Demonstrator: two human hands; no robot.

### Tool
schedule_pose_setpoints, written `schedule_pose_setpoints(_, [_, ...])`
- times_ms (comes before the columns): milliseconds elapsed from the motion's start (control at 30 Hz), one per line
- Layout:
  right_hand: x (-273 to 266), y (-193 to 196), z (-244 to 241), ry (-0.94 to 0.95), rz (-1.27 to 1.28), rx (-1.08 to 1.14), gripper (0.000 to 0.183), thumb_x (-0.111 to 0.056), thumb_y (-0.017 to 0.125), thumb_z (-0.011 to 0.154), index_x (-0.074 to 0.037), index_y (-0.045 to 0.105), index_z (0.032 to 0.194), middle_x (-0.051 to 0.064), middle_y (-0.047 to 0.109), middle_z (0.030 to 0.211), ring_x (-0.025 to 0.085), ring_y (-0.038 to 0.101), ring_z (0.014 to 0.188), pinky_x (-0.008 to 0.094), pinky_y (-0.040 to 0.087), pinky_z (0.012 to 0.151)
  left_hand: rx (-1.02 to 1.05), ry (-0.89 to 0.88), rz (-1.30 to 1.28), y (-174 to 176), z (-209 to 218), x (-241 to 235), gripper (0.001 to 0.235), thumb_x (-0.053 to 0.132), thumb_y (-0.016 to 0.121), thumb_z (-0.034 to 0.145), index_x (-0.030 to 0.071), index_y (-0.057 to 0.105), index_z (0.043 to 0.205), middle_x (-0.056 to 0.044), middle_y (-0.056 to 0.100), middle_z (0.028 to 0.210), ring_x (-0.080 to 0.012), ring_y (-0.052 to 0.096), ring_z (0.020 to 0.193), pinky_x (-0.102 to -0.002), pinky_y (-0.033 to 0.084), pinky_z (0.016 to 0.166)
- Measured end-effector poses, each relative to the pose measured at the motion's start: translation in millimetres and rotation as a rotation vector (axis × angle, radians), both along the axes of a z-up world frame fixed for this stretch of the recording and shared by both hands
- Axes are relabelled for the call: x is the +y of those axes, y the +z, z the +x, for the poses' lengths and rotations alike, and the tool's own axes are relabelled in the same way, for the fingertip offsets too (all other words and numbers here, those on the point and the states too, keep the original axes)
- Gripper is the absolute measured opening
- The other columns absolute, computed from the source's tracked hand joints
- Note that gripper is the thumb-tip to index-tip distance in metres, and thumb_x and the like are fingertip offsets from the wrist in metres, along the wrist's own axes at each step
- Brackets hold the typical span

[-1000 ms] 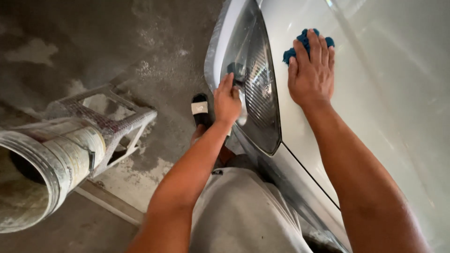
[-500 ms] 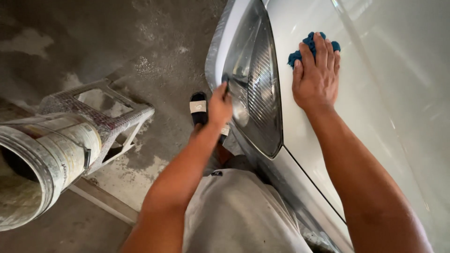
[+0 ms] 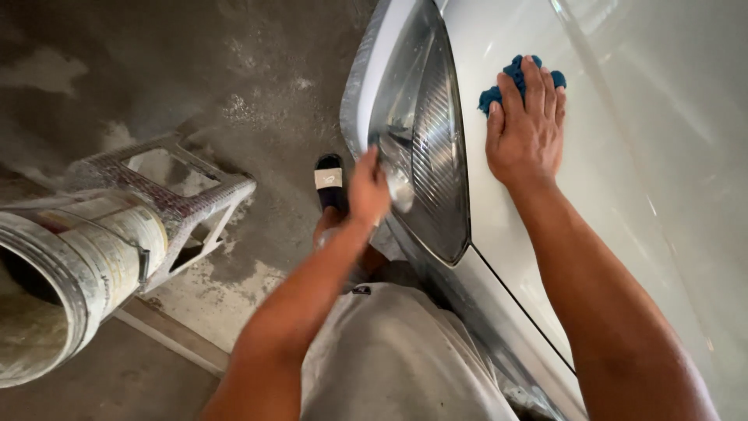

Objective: Sanding and cleaning a car headlight using wet sandpaper and a cloth.

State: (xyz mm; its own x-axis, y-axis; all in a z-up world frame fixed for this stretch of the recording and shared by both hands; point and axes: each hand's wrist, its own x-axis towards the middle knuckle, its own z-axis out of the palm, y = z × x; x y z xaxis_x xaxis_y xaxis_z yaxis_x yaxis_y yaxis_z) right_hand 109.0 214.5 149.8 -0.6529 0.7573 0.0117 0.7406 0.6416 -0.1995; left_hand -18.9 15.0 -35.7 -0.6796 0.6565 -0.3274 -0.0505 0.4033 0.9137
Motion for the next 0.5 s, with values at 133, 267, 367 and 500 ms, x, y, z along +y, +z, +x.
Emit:
schedule_pose_setpoints(133, [-1.1, -2.2, 2.0, -0.002, -0.001, -0.018, 0.042, -0.026, 0.051, 0.113, -0.007, 0.057, 0.151, 0.020, 0.036, 0.166, 0.043, 0.031, 0.152, 0.060, 0.019, 0.125, 0.262, -0.103, 0.093, 76.9, 64.1, -54.0, 0.047, 0.004, 0.056, 0.101, -0.002, 0.051, 0.148, -0.028, 0.053, 0.148, -0.0411, 0.049, 0.139, -0.043, 0.037, 0.117])
schedule_pose_setpoints(267, [1.7, 1.6, -2.1, -0.004, 0.008, -0.020, 0.042, -0.025, 0.051, 0.113, -0.008, 0.057, 0.151, 0.019, 0.036, 0.166, 0.042, 0.031, 0.153, 0.059, 0.019, 0.126, 0.195, -0.049, 0.071, 25.8, 54.8, -42.9, 0.047, 0.003, 0.056, 0.100, 0.002, 0.054, 0.147, -0.024, 0.056, 0.150, -0.0359, 0.053, 0.140, -0.039, 0.042, 0.117])
schedule_pose_setpoints(367, [0.7, 0.7, -1.2, -0.008, 0.009, -0.019, 0.042, -0.025, 0.051, 0.113, -0.008, 0.058, 0.151, 0.019, 0.037, 0.166, 0.042, 0.031, 0.153, 0.059, 0.020, 0.126, 0.079, 0.067, -0.002, -35.7, 29.7, -17.7, 0.045, 0.002, 0.056, 0.099, 0.001, 0.055, 0.144, -0.022, 0.057, 0.148, -0.0335, 0.056, 0.138, -0.038, 0.043, 0.117])
schedule_pose_setpoints(500, [1.7, -3.8, 2.1, 0.006, 0.029, -0.022, 0.041, -0.025, 0.051, 0.114, -0.007, 0.058, 0.151, 0.020, 0.036, 0.166, 0.043, 0.032, 0.152, 0.059, 0.020, 0.125, -0.103, 0.129, 0.212, -11.4, 55.6, -38.1, 0.049, 0.003, 0.054, 0.098, 0.001, 0.047, 0.146, -0.020, 0.054, 0.149, -0.0317, 0.054, 0.137, -0.037, 0.042, 0.116])
